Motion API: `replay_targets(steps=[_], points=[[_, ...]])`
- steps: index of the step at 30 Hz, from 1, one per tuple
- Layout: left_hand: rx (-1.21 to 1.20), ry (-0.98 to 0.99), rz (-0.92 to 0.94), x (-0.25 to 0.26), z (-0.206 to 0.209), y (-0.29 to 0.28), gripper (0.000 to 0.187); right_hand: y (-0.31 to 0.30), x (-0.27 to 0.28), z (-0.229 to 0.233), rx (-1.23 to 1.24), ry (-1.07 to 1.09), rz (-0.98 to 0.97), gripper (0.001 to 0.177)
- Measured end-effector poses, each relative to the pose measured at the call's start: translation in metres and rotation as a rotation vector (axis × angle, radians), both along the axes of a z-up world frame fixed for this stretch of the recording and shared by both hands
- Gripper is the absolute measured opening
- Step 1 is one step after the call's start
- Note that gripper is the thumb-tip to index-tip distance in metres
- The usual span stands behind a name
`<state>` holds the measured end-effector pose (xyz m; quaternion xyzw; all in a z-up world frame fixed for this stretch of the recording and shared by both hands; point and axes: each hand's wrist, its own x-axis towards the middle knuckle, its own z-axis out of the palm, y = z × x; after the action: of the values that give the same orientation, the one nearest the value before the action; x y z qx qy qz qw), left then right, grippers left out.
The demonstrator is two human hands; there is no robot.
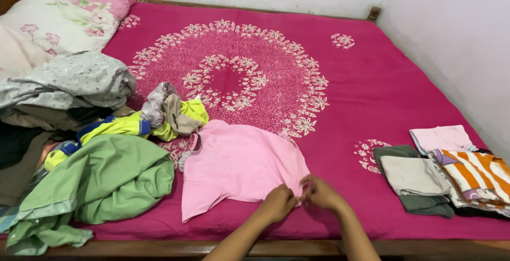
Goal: The person folds several pieces of clothing on a bed, including a dark green short, a white t-shirt, a pink t-shirt, and a patterned purple short. Each item is smoothed, folded into a compact rectangle, and placed in a neat stack on the right side of the bed.
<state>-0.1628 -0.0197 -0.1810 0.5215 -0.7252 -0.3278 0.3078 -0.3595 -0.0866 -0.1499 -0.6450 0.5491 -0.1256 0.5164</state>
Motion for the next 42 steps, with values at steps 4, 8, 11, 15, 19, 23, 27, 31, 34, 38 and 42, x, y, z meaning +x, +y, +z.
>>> replay_targets(steps=[4, 8, 11, 15, 19, 23, 27, 31, 34, 38, 42], points=[[-0.165, 0.053, 0.126, -0.002, -0.006, 0.01, 0.017, -0.033, 0.02, 0.005, -0.395, 0.292, -0.16, 0.041], [-0.122, 0.155, 0.189, -0.002, 0.011, 0.031, 0.022, -0.054, 0.04, -0.007, -0.691, 0.386, -0.028, 0.058], [-0.043, 0.087, 0.226, 0.004, 0.028, 0.046, 0.039, -0.066, 0.051, -0.018, -0.806, 0.446, 0.069, 0.043], [0.053, -0.169, 0.262, 0.016, 0.036, 0.055, 0.048, -0.075, 0.061, -0.026, -0.871, 0.379, 0.165, 0.016], [0.035, -0.171, 0.406, 0.037, 0.04, 0.052, 0.019, -0.078, 0.064, -0.013, -0.785, -0.205, -0.047, 0.027], [-0.321, 0.059, 0.503, 0.067, 0.062, 0.052, 0.019, -0.08, 0.052, 0.013, -0.66, 0.016, 0.021, 0.017], [-0.474, 0.184, 0.464, 0.079, 0.094, 0.058, 0.008, -0.082, 0.037, 0.034, -1.081, 0.352, 0.291, 0.011], [-0.491, 0.215, 0.288, 0.063, 0.115, 0.08, 0.007, -0.079, 0.021, 0.049, -1.024, 0.372, -0.029, 0.011], [-0.421, 0.273, 0.28, 0.056, 0.126, 0.09, 0.004, -0.072, 0.023, 0.057, -0.782, 0.37, 0.025, 0.017], [-0.343, 0.269, 0.347, 0.057, 0.135, 0.088, 0.013, -0.044, 0.043, 0.041, -0.259, 0.117, 0.548, 0.093], [-0.459, 0.217, 0.348, 0.059, 0.137, 0.087, 0.023, -0.014, 0.061, 0.002, -0.403, 0.172, 0.463, 0.076]])
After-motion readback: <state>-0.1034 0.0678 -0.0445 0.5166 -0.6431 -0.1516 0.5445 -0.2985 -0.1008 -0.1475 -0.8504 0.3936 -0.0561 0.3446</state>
